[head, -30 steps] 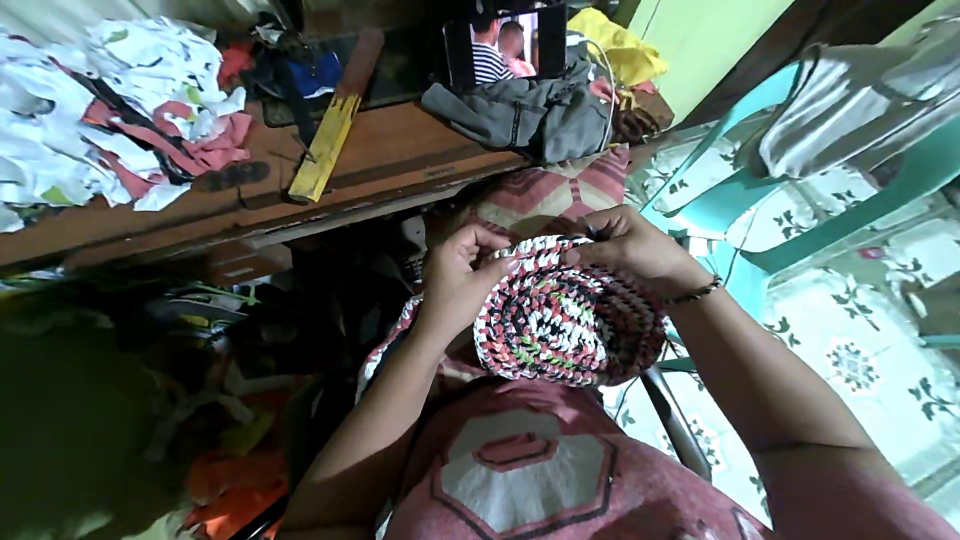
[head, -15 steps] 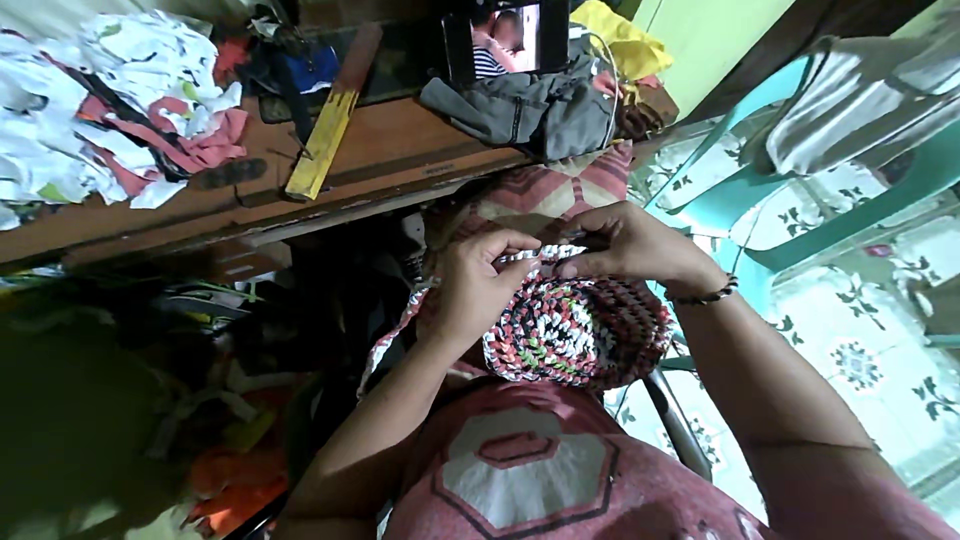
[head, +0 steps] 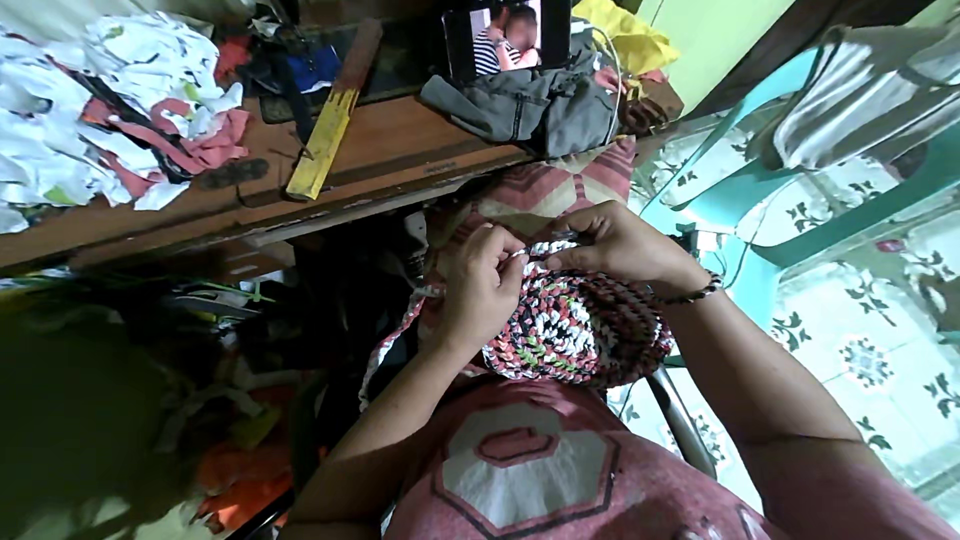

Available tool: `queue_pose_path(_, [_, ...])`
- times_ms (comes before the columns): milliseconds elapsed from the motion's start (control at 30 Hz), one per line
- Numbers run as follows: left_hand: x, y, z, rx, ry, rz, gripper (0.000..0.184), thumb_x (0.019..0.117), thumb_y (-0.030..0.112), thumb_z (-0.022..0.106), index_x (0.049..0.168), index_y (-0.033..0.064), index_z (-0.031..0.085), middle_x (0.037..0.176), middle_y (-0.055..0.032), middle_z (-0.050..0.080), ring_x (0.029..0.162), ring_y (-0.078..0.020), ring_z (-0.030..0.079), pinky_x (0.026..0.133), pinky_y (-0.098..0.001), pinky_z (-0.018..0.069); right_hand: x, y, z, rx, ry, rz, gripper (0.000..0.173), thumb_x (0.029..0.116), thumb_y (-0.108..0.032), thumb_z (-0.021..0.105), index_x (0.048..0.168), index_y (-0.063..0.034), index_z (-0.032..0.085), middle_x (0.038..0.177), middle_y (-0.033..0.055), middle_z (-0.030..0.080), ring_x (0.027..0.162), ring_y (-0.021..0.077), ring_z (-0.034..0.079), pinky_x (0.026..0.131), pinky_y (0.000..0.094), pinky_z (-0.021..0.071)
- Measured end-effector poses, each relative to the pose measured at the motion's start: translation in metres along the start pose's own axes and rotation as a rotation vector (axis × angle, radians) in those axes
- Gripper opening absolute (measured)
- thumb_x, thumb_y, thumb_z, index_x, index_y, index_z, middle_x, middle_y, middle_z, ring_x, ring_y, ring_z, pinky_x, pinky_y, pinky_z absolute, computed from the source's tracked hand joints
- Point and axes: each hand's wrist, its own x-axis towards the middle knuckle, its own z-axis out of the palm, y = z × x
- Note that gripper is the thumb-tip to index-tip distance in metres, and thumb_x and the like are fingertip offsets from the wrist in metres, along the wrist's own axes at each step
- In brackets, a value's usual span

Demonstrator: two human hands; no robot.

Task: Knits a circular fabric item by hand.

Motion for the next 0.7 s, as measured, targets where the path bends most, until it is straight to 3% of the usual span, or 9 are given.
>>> queue_pose_path(67, [0.0,-0.002,-0.003,-0.086,-0.076,-0.073,0.01,0.0978,0.009,0.065,0.106,0.0037,0.067,0.097,-0.0054,0.063,0.08,-0.0076,0.061,0.071,-0.0218,0.0533,-0.001,0.002,-0.001,0.05,0.001,0.019,0.013,0.0878,-0.012,0.078,0.097,-0.0039,0.074,0.077,-0.0004,0.07,0.062,0.0018,0.061,0.056,0.0187,0.0516])
queue_pose_path(133, [-0.001,-0.005,-0.006,-0.175,-0.119,-0.128,0.019,0.0977,0.012,0.068,0.116,0.0051,0.068,0.106,-0.0048,0.066,0.09,-0.0086,0.065,0.079,-0.0252,0.0567,-0.001,0.004,-0.002,0.1,0.011,0.034,0.01,0.0876,-0.009,0.077,0.096,-0.0034,0.073,0.078,0.0,0.071,0.063,0.002,0.062,0.058,0.0189,0.0532])
queue_pose_path(200, [-0.002,-0.007,-0.006,-0.241,-0.107,-0.132,0.023,0.095,0.009,0.071,0.117,0.006,0.067,0.111,-0.0037,0.069,0.098,-0.0101,0.068,0.085,-0.0287,0.059,0.0,0.009,-0.003,0.132,0.014,0.035,0.008,0.0864,-0.008,0.077,0.092,-0.004,0.073,0.076,-0.0011,0.07,0.062,0.0013,0.061,0.058,0.0182,0.0525])
queue_pose_path(300, [-0.003,-0.006,-0.003,-0.299,-0.083,-0.125,0.023,0.0933,0.002,0.071,0.113,0.0063,0.06,0.1,-0.0027,0.069,0.088,-0.0095,0.069,0.078,-0.027,0.0596,0.002,0.016,-0.005,0.154,-0.009,-0.003,0.01,0.0906,-0.014,0.075,0.092,-0.0049,0.072,0.076,-0.0034,0.069,0.063,-0.0006,0.06,0.057,0.0171,0.0507])
queue_pose_path(400, [-0.002,-0.008,-0.003,-0.311,-0.079,-0.111,0.017,0.0933,0.0,0.069,0.108,0.0049,0.064,0.095,-0.0026,0.07,0.081,-0.0089,0.068,0.072,-0.0253,0.0597,0.002,0.024,-0.013,0.227,0.002,0.031,0.035,0.1075,-0.031,0.045,0.106,-0.0081,0.073,0.09,-0.0049,0.072,0.079,-0.0003,0.065,0.071,0.0199,0.0559])
queue_pose_path(467, [-0.002,-0.009,-0.004,-0.318,-0.087,-0.102,0.017,0.0932,-0.001,0.069,0.109,0.0042,0.066,0.098,-0.0027,0.071,0.082,-0.0091,0.069,0.073,-0.0256,0.06,0.003,0.033,-0.016,0.303,0.054,0.108,0.044,0.1097,-0.035,0.034,0.109,-0.0104,0.071,0.082,-0.0063,0.067,0.068,-0.0001,0.059,0.062,0.019,0.0508])
queue_pose_path(533, [-0.003,-0.009,-0.003,-0.325,-0.086,-0.096,0.018,0.0912,0.001,0.073,0.108,0.005,0.069,0.097,-0.0023,0.072,0.081,-0.0096,0.069,0.072,-0.0262,0.0601,0.003,0.041,-0.02,0.307,0.061,0.112,0.036,0.1099,-0.024,0.037,0.114,-0.0095,0.069,0.081,-0.0044,0.064,0.063,0.0005,0.055,0.056,0.0177,0.0475])
queue_pose_path(633, [-0.004,-0.009,0.001,-0.337,-0.074,-0.073,0.022,0.0871,0.001,0.078,0.107,0.0042,0.069,0.099,-0.0029,0.072,0.087,-0.0107,0.07,0.078,-0.0279,0.0609,0.003,0.048,-0.022,0.243,0.001,0.03,0.025,0.1071,-0.013,0.047,0.114,-0.005,0.07,0.099,0.0002,0.074,0.079,0.0012,0.066,0.072,0.0191,0.0556])
queue_pose_path(700, [-0.004,-0.009,0.003,-0.351,-0.055,-0.068,0.021,0.0879,-0.001,0.076,0.106,0.0041,0.069,0.099,-0.0029,0.072,0.087,-0.0105,0.07,0.077,-0.0274,0.0607,0.003,0.048,-0.021,0.175,-0.038,-0.013,0.022,0.1058,-0.009,0.05,0.109,-0.0033,0.07,0.096,-0.001,0.073,0.082,0.0008,0.067,0.076,0.0194,0.0572])
